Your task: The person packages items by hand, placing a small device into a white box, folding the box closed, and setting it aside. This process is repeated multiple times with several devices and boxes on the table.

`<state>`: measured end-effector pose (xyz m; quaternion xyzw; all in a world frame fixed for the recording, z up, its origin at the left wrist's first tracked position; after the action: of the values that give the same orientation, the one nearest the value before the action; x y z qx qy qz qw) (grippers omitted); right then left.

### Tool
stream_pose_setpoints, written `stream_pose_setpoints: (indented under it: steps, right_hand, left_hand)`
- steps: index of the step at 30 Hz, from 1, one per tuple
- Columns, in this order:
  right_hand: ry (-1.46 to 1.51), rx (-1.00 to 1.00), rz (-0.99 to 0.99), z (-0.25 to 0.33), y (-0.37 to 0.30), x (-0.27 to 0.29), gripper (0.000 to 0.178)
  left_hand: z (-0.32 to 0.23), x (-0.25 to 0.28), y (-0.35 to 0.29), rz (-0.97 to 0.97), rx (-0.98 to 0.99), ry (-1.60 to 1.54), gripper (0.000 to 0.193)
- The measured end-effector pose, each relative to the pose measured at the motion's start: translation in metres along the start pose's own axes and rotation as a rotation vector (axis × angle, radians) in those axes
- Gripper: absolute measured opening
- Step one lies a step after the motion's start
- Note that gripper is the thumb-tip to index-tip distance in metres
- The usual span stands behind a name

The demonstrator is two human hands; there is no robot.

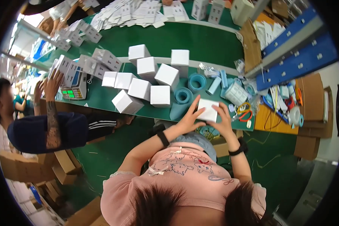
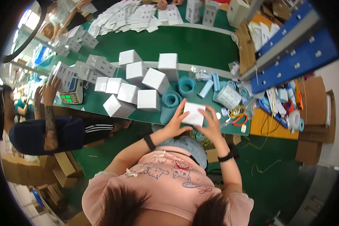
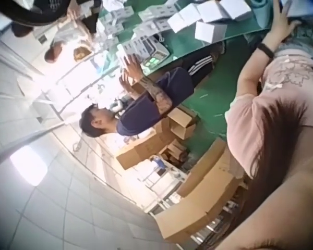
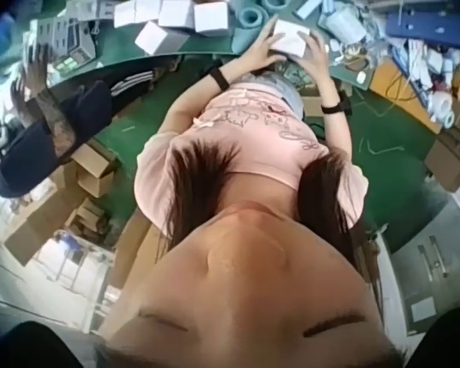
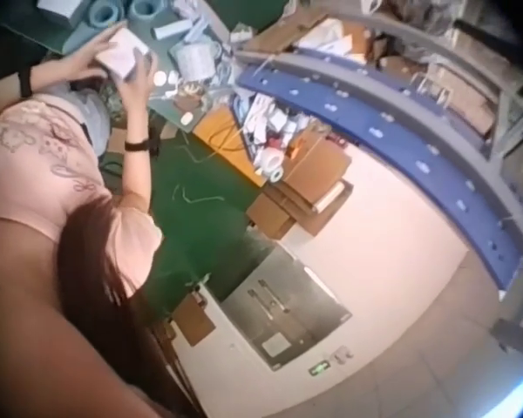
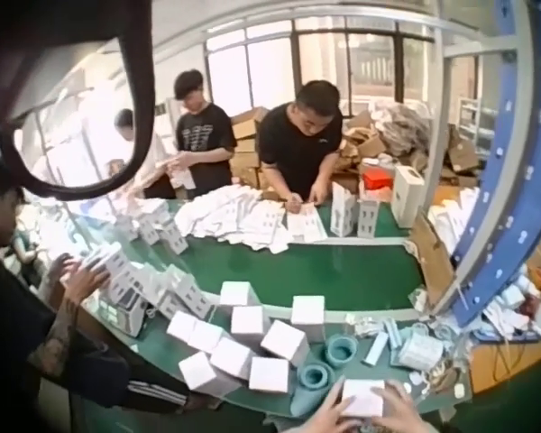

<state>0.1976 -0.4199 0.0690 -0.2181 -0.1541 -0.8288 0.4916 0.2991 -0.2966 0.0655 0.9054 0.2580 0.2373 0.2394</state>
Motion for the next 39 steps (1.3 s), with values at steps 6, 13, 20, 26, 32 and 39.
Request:
stream_pose_setpoints:
  steps: [6,13,20,26,32,39]
  right_hand:
    - [0.128,0.208,0.303,0.127,0.013,-0.030,0.060]
    - [0.235,0.214,0.459,0.201,0.116,-0.053,0.034]
    - [-0.313,0.667,0.528,0.285,0.304,-0.230,0.045]
    - [-0.325,0.162,0.604,0.273,0.428,-0.354,0.052]
    - [-0.313,0.103,0.180,0.284,0.549,-0.397,0.060]
    - [-0.786,0.531,-0.240,0.300,0.617,-0.469,0.040]
  left_hand:
    - [-0.072,0.103,-0.036,-0.143,0.219,0.178,0.099]
    - [-0.119,0.271,-0.148,-0.999,0.421,0.568,0.095]
    - [0.030,0.393,-0.197,-1.255,0.371,0.634,0.092]
    - [0.106,0.399,-0.212,-1.194,0.592,0.547,0.101]
    - [0.078,0.351,-0.219,-1.324,0.645,0.484,0.081]
    - [0.006,0.314,-0.199,-1.041,0.724,0.527,0.034]
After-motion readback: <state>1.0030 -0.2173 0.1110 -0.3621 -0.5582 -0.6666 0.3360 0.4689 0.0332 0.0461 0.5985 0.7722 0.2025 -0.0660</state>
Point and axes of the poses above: each hand's wrist, its own y-axis towards the middle knuckle, its own x-axis out of the back of the hand, z = x × y, the point moved 6 cm from there along y, towards the middle knuckle, and after that the axes turned 10 degrees about -x, right-handed, at the moved point
